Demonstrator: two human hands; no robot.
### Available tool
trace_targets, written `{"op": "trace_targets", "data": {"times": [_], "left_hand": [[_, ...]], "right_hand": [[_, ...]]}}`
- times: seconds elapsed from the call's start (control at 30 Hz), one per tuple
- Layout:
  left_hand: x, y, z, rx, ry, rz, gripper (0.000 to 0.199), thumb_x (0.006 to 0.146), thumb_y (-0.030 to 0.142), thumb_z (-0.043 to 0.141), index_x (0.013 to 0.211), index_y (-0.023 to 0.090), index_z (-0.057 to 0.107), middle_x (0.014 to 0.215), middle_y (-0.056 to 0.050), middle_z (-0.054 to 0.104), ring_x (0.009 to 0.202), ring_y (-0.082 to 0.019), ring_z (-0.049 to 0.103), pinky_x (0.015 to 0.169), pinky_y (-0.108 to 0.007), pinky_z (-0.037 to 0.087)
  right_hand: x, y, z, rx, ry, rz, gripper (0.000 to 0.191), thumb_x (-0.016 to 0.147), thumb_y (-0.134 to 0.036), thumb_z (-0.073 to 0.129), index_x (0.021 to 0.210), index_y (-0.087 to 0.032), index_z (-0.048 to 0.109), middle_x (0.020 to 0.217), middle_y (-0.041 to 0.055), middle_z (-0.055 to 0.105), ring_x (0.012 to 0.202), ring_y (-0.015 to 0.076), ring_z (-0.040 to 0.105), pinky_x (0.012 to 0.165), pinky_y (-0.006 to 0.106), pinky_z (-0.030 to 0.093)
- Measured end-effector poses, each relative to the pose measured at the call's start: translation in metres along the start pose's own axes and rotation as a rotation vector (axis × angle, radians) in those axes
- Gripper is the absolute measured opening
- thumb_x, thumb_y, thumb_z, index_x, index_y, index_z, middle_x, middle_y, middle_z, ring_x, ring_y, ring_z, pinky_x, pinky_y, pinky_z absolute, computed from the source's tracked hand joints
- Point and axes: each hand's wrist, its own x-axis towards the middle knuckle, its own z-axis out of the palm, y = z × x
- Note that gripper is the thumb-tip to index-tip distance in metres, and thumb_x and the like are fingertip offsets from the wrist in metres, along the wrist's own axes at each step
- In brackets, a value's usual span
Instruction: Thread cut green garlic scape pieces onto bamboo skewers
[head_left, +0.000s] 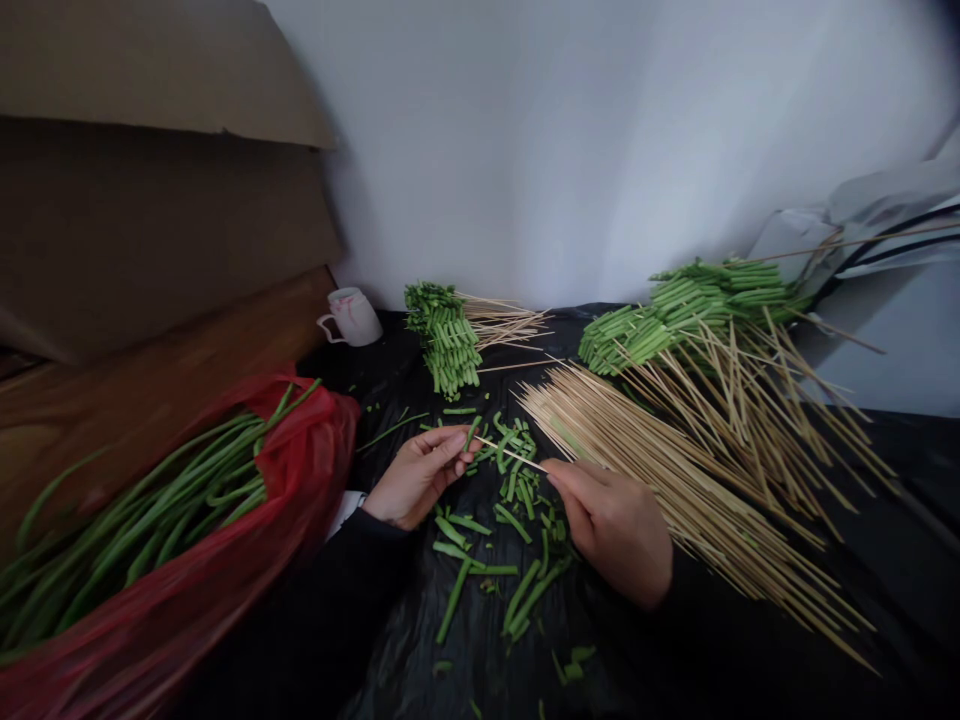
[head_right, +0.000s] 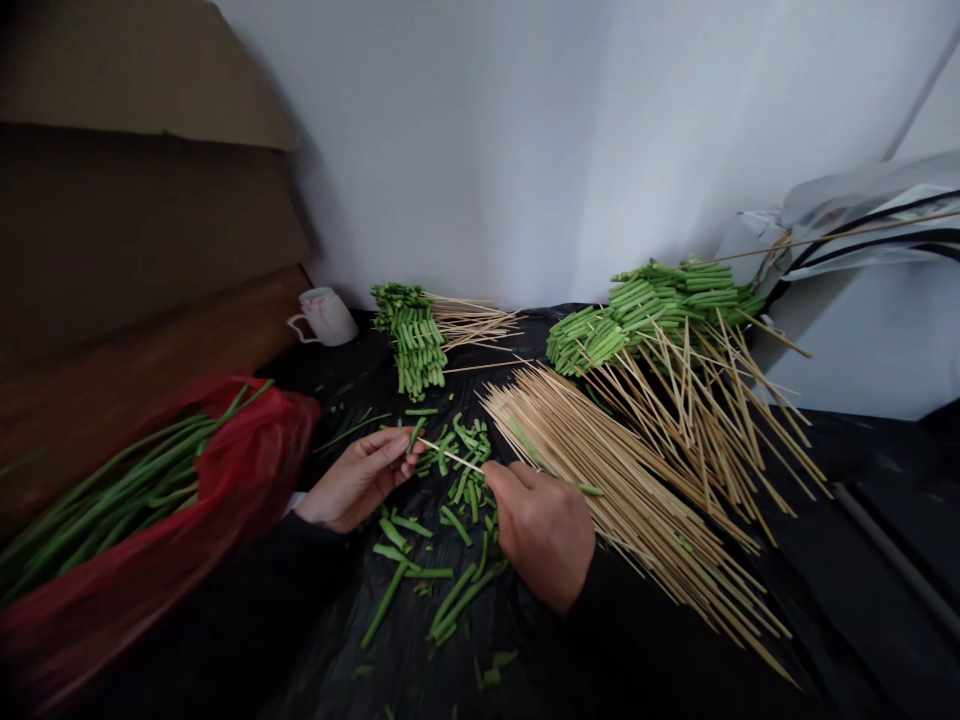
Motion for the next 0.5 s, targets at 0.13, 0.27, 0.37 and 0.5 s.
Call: {"op": "trace_targets", "data": {"times": [0.13, 0.27, 0.37, 0.5], "left_hand": [[-0.0003, -0.0004, 0.0004, 0.006, -0.002, -0.006, 0.033, 0.056, 0.025, 0.088, 0.084, 0.011, 0.076, 0.075, -0.005, 0.073, 0.06, -0.006, 0.06, 0.061, -0.016, 0.049], [-0.0003, -0.0011, 0.0008, 0.013, -0.007, 0.004, 0.034, 0.056, 0.026, 0.088, 0.083, 0.011, 0.076, 0.075, -0.005, 0.073, 0.06, -0.007, 0.06, 0.061, -0.016, 0.049], [0.0002, -0.001, 0.0008, 0.02, -0.004, 0.007, 0.033, 0.056, 0.026, 0.089, 0.083, 0.011, 0.076, 0.074, -0.005, 0.073, 0.06, -0.006, 0.06, 0.061, -0.016, 0.049], [0.0008, -0.0006, 0.0006, 0.037, 0.012, 0.017, 0.034, 0.054, 0.027, 0.089, 0.082, 0.012, 0.077, 0.074, -0.005, 0.074, 0.062, -0.007, 0.061, 0.062, -0.016, 0.049]], "right_hand": [[0.0, -0.0002, -0.0002, -0.001, -0.002, 0.006, 0.029, 0.093, -0.016, 0.042, 0.109, -0.018, 0.066, 0.087, 0.0055, 0.071, 0.083, 0.0179, 0.067, 0.074, 0.028, 0.049], [-0.0005, -0.0008, -0.0011, -0.002, -0.004, 0.006, 0.029, 0.093, -0.016, 0.042, 0.109, -0.017, 0.066, 0.087, 0.006, 0.071, 0.083, 0.0181, 0.067, 0.074, 0.027, 0.049], [0.0, -0.0008, -0.0012, -0.004, -0.011, 0.009, 0.029, 0.093, -0.015, 0.042, 0.108, -0.018, 0.067, 0.087, 0.0057, 0.071, 0.083, 0.0178, 0.067, 0.074, 0.027, 0.049], [0.0004, -0.0003, -0.0008, -0.009, -0.016, 0.007, 0.029, 0.094, -0.016, 0.042, 0.109, -0.018, 0.066, 0.087, 0.006, 0.071, 0.084, 0.018, 0.067, 0.075, 0.027, 0.048]]}}
